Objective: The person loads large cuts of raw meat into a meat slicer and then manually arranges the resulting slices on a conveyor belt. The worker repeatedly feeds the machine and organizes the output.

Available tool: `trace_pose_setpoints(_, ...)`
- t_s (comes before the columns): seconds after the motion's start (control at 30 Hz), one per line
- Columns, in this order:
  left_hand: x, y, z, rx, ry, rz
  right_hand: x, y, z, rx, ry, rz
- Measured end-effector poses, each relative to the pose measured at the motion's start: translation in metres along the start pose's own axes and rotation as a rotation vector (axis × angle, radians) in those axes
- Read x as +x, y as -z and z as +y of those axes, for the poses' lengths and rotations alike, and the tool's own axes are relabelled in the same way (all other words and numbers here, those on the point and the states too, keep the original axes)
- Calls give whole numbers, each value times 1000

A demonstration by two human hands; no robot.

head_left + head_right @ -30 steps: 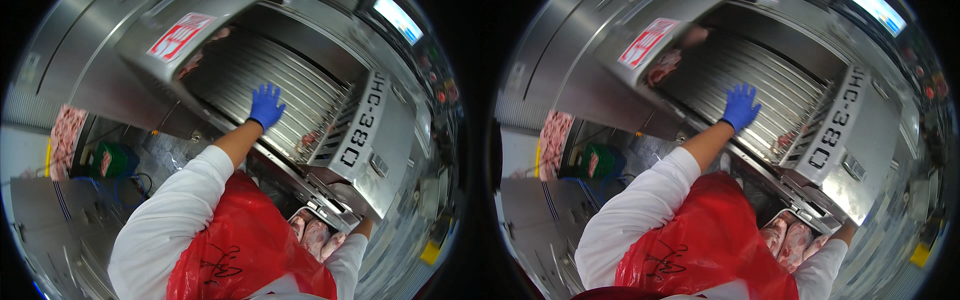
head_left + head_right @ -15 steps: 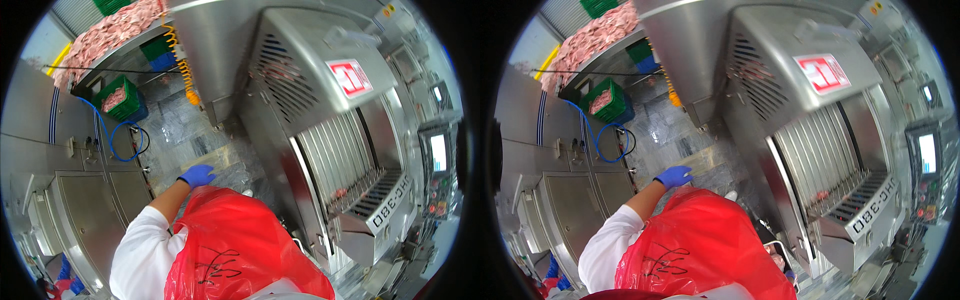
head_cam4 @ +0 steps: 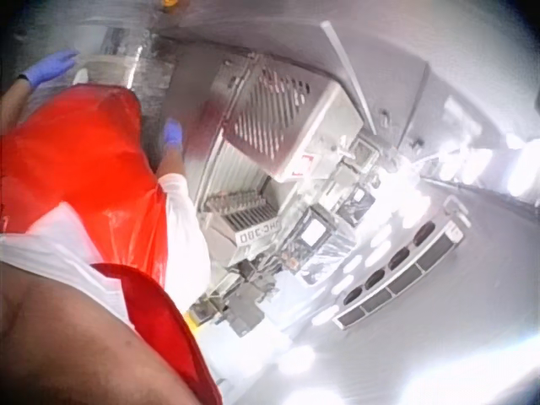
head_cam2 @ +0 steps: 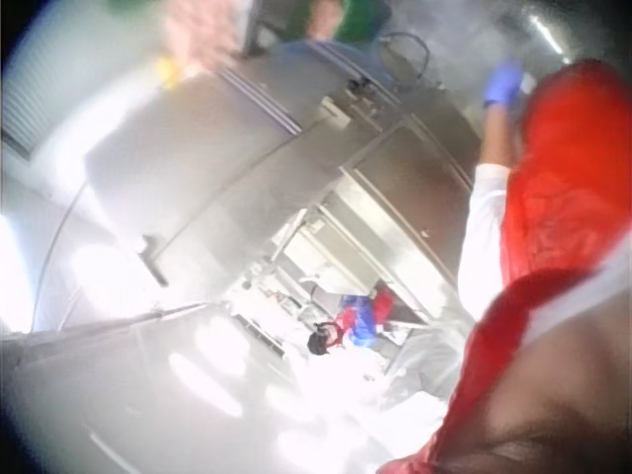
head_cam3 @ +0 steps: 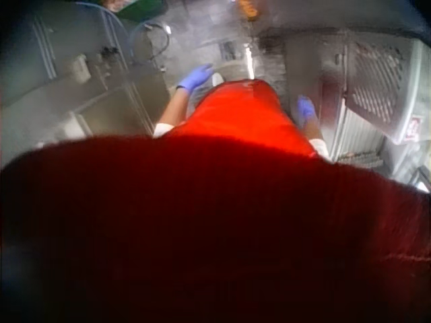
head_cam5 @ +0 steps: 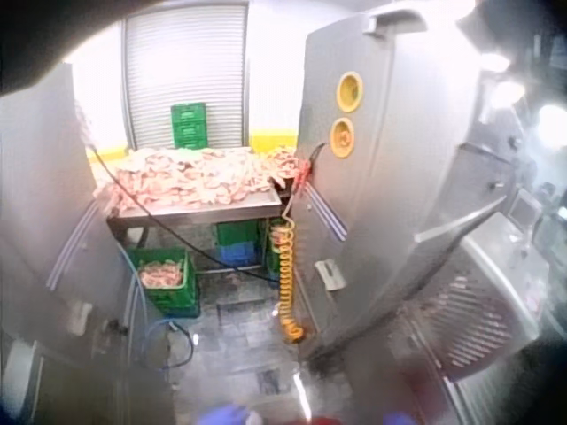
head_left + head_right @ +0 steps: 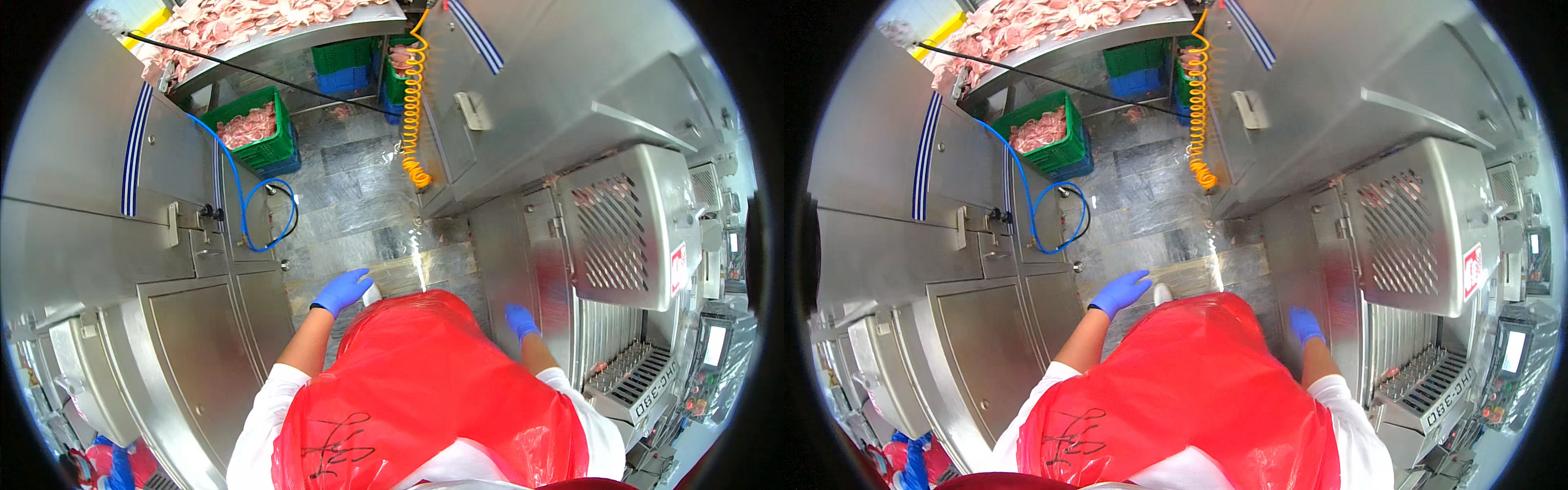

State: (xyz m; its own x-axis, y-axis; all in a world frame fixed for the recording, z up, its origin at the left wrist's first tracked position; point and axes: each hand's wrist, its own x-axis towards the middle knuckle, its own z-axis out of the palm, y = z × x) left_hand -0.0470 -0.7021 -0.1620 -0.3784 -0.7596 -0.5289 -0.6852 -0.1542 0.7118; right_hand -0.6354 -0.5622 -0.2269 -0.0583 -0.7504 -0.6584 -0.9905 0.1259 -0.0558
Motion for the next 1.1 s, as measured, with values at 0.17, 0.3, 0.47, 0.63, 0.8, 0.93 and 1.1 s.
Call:
trace_pose_setpoints(0.17, 43, 56, -13, -51, -15, 40, 71, 42, -76, 183, -52, -206)
trace_pose_setpoints(0.3, 85, 113, -31, 37, 28, 75, 130, 115, -177, 210, 88, -259)
trace_pose_setpoints(0.47, 122, 196, -29, 178, 148, 11, 297, 162, -289, 283, 167, -271)
trace_pose_setpoints(0.63, 150, 278, -4, -28, 159, 208, 443, 317, -472, 264, 426, -76)
trace_pose_setpoints(0.8, 184, 310, -33, -257, 185, 386, 457, 503, -617, 471, 721, 84)
trace_pose_setpoints(0.93, 208, 322, -83, -446, 283, 458, 498, 567, -662, 452, 843, 40)
trace_pose_setpoints(1.1, 258, 374, -104, -596, 362, 468, 598, 617, -656, 143, 704, -45)
